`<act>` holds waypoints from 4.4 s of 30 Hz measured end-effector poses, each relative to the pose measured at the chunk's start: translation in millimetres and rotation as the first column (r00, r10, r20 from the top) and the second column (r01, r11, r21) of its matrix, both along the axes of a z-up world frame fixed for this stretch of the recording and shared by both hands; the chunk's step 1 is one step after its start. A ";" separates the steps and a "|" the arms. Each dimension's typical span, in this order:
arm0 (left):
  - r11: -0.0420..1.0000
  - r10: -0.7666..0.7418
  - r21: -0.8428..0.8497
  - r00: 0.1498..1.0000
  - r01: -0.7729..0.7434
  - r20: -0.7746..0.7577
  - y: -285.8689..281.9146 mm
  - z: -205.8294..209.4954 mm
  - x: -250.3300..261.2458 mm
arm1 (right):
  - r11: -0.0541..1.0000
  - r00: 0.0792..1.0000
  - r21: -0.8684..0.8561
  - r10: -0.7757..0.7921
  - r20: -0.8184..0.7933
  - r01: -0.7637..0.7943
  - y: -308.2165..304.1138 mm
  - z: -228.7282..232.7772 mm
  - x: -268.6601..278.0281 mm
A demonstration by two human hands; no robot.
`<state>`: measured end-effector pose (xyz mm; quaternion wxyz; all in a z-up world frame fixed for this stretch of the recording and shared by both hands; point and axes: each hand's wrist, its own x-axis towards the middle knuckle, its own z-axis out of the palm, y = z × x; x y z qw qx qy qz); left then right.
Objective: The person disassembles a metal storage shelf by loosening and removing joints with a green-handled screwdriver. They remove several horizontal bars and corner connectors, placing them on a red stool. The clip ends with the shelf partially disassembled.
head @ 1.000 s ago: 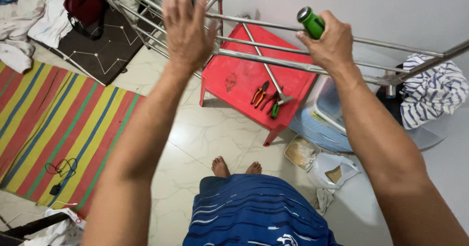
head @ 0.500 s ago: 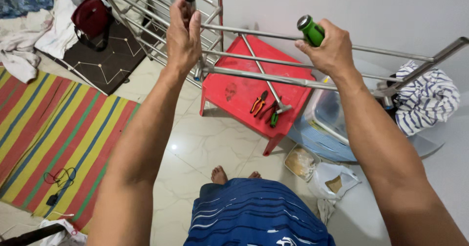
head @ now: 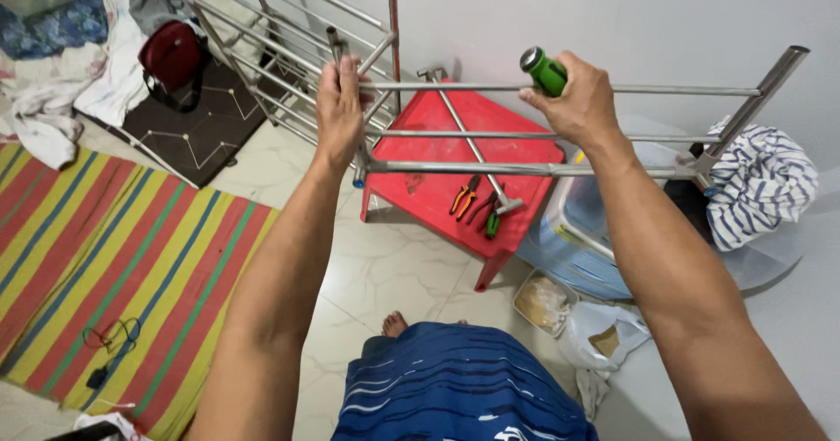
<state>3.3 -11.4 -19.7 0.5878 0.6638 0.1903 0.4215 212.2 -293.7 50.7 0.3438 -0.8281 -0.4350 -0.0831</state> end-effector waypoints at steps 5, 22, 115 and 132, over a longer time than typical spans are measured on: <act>0.978 -0.174 -0.105 0.982 0.180 0.068 2.4 -8.2 -7.4 | 0.999 1.000 -0.025 -0.027 -0.014 0.027 -1.3 1.9 -1.4; 0.782 -0.209 -0.563 0.963 0.268 0.168 21.8 -54.3 -25.3 | 0.994 0.996 0.092 -0.050 -0.077 0.057 -1.1 0.4 17.6; 0.882 0.120 0.471 0.973 -0.012 -0.199 -12.5 36.6 189.0 | 0.953 0.950 -0.073 0.299 0.090 -0.293 138.7 47.3 102.7; 0.833 0.222 0.536 0.970 -0.136 -0.098 -27.4 53.1 188.1 | 0.935 0.934 -0.016 0.353 -0.047 -0.354 139.1 41.7 129.7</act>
